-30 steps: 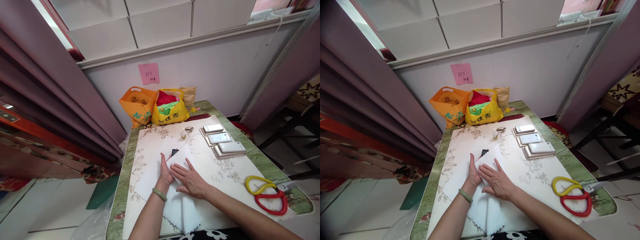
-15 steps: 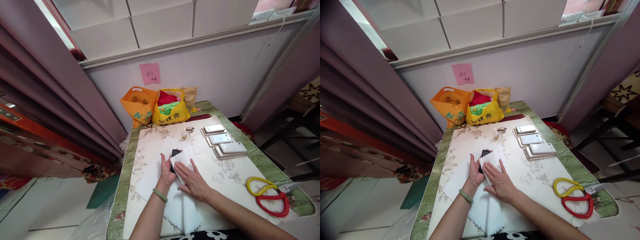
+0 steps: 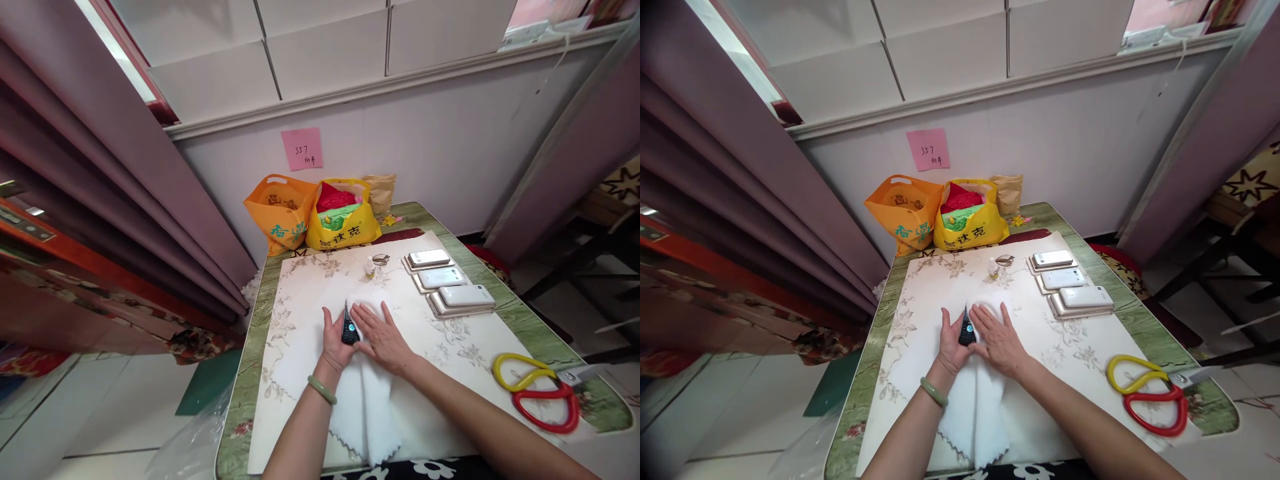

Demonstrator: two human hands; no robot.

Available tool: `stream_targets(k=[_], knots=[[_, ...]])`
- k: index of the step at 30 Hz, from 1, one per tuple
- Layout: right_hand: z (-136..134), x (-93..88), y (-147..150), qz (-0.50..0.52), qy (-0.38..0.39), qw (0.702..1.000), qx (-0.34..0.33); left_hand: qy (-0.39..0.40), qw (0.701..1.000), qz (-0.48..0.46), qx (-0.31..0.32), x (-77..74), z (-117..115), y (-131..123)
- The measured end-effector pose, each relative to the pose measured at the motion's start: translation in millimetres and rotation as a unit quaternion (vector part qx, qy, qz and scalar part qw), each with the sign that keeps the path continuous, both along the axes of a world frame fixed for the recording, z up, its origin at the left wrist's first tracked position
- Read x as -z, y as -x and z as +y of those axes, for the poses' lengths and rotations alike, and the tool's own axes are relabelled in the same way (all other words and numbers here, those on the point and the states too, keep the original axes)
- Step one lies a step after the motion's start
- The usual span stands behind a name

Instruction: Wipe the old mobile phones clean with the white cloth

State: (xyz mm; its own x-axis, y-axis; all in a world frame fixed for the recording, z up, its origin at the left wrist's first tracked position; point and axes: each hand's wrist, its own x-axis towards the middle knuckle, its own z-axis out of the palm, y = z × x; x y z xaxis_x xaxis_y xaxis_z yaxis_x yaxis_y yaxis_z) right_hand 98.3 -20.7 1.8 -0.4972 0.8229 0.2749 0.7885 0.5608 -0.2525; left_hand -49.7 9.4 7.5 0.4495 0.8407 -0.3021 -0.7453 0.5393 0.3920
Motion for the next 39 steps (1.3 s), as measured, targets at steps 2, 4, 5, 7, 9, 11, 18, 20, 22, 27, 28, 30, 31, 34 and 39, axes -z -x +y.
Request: stream_targets(k=[2,4,5,7,9,11,18,20,22,27,28,30,31,34,39], knots=[[-20,0.2,-4,0.003,-0.001,0.999,-0.047,0.006,1.000,0.004,-0.003,1.0,1,2],[-33,-1.0,-7,0.003,-0.001,0.995,-0.098,0.021,1.000,0.022,-0.006,2.0,1,3],[-35,-1.8,-8,0.003,-0.002,0.993,-0.117,0.032,0.999,0.034,-0.010,2.5,2,3],[-29,-2.8,-7,0.002,-0.007,0.991,-0.131,0.057,0.997,0.053,-0.019,3.4,2,2],[-12,-2.5,-4,0.000,-0.014,0.994,-0.110,0.064,0.996,0.053,-0.018,4.1,3,0],[6,-1.2,0,-0.003,-0.018,0.998,-0.065,0.047,0.998,0.039,-0.013,4.4,3,-2],[-7,3.8,1,0.011,-0.008,1.000,-0.005,0.013,1.000,0.014,-0.016,3.6,1,1],[-24,3.4,-2,0.010,-0.001,0.998,-0.056,0.008,1.000,0.007,-0.009,2.6,1,2],[-33,1.5,-4,0.008,0.008,0.995,-0.095,0.005,1.000,0.006,-0.003,1.7,1,1],[0,-3.5,2,0.005,0.016,0.997,-0.069,0.035,0.998,0.042,-0.013,2.0,2,-1],[9,-3.9,4,0.005,0.014,0.999,-0.045,0.032,0.999,0.040,-0.007,2.4,1,-1],[20,-3.8,8,0.005,0.007,1.000,0.001,0.016,0.999,0.029,-0.001,3.5,0,-1],[22,-3.2,9,0.006,0.005,1.000,0.013,0.011,1.000,0.026,-0.002,4.2,0,0],[6,0.2,10,0.007,-0.001,1.000,-0.007,0.025,0.999,0.036,-0.017,5.9,0,1],[-38,3.6,4,0.008,0.006,0.996,-0.085,0.027,0.999,0.039,-0.024,2.0,-1,1]])
